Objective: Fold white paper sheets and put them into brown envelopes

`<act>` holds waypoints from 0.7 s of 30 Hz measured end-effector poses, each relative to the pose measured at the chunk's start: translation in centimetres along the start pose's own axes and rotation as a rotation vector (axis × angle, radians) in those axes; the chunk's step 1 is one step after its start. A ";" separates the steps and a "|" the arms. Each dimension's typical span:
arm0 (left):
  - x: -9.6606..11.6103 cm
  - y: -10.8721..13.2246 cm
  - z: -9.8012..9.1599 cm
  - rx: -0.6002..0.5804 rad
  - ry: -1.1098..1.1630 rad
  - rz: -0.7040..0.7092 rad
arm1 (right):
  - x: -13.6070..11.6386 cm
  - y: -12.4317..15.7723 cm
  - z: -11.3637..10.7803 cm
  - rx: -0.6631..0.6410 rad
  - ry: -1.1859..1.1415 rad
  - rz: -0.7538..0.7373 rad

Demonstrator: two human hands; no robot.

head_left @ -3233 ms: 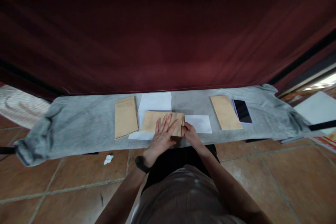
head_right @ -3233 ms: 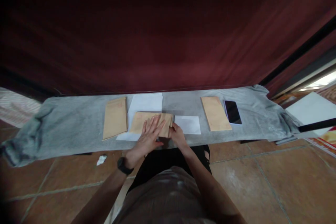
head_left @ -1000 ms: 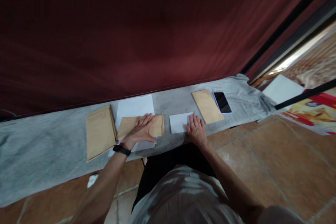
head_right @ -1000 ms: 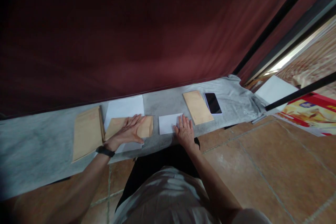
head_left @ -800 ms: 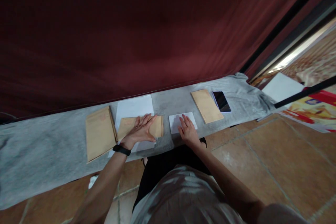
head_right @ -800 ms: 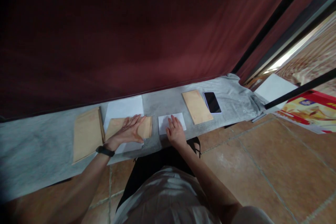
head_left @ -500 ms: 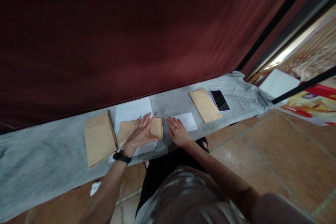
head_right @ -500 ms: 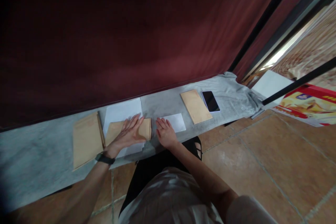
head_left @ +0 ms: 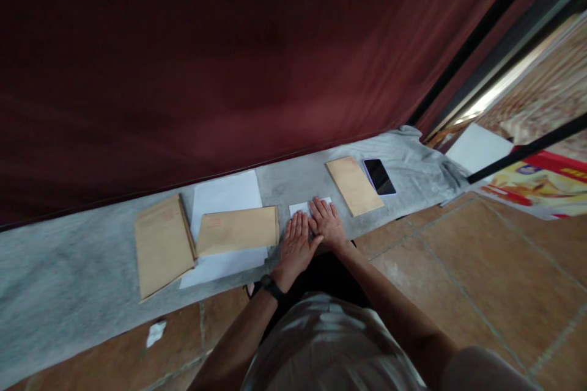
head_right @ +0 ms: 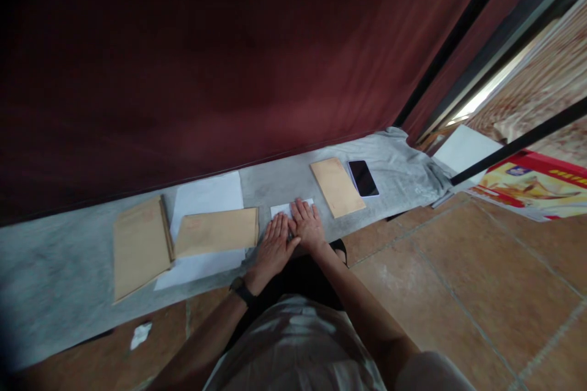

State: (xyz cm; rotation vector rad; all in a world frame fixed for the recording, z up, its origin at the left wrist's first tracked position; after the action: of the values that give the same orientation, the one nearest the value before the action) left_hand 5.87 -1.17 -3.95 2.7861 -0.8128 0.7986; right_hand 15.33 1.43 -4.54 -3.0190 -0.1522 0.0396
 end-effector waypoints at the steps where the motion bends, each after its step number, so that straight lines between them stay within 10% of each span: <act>1: -0.1 0.1 -0.1 0.002 -0.011 -0.002 | 0.3 0.1 0.0 0.008 -0.003 0.002; 21: -1.0 1.4 -0.9 0.123 -0.187 -0.056 | 4.1 3.7 -1.8 0.154 0.033 0.134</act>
State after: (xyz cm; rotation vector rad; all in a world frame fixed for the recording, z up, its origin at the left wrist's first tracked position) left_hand 3.98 -1.67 -3.77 3.0140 -0.7321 0.6053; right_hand 19.85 -1.98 -3.31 -2.8692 0.0547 0.0135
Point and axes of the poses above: each hand's wrist, its own y-axis away from the middle knuckle, its own z-axis out of the palm, x = y × z, the point moved 9 cm from there along -y, towards the middle knuckle, and after that the axes turned 13 degrees about y, right-handed, at the moved point
